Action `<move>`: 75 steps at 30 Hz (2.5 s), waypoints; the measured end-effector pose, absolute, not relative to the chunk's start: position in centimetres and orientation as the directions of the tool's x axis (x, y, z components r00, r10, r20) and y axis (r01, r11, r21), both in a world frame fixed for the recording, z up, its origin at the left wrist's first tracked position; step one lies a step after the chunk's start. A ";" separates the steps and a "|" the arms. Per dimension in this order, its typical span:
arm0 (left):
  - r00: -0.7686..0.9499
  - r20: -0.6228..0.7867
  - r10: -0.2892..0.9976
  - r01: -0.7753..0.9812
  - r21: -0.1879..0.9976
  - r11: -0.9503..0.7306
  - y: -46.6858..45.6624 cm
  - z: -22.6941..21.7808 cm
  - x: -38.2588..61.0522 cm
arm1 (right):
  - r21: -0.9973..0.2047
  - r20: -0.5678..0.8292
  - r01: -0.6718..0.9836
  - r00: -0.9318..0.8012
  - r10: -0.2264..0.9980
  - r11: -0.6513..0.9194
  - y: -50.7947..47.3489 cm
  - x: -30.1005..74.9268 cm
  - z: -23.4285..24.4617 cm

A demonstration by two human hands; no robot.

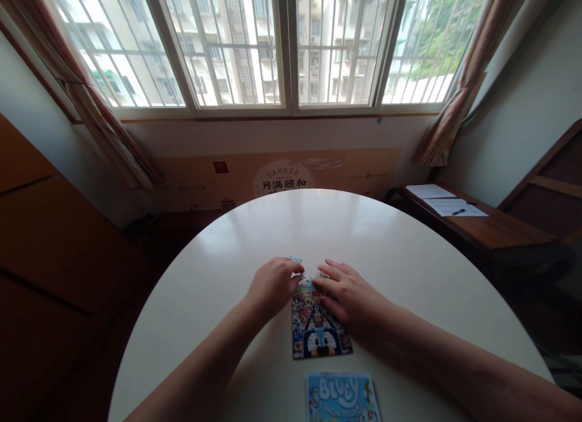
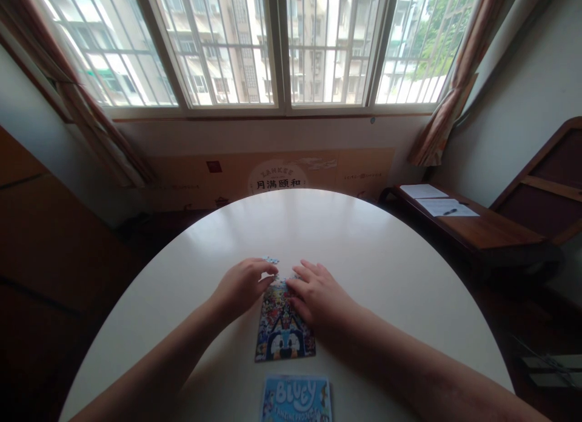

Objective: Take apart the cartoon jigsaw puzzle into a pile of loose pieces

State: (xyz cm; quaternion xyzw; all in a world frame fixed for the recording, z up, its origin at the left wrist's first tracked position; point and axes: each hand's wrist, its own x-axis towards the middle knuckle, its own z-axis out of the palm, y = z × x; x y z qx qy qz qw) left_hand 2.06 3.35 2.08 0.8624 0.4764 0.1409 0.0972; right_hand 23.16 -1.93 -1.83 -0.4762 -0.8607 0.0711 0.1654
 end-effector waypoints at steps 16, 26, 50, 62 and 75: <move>0.170 0.200 0.965 0.925 0.305 -0.226 5.7 1.5 -0.1 | -0.288 0.215 0.793 -0.493 0.843 0.537 -2.0 23.3 -2.0; 0.188 0.281 0.941 0.924 0.275 -0.266 5.0 2.6 0.0 | -0.291 0.167 0.797 -0.502 0.849 0.529 -2.1 23.2 -1.6; 0.511 0.081 0.856 0.811 0.284 -0.511 2.5 1.9 2.8 | -0.246 0.207 0.779 -0.539 0.817 0.577 -2.0 23.8 -0.5; 0.514 0.093 0.853 0.801 0.303 -0.516 2.5 1.6 2.9 | -0.231 0.165 0.808 -0.516 0.841 0.541 -1.8 23.8 -1.4; 0.478 0.029 0.878 0.837 0.290 -0.465 2.4 1.5 3.2 | -0.244 0.136 0.842 -0.461 0.877 0.481 -2.2 23.5 -0.9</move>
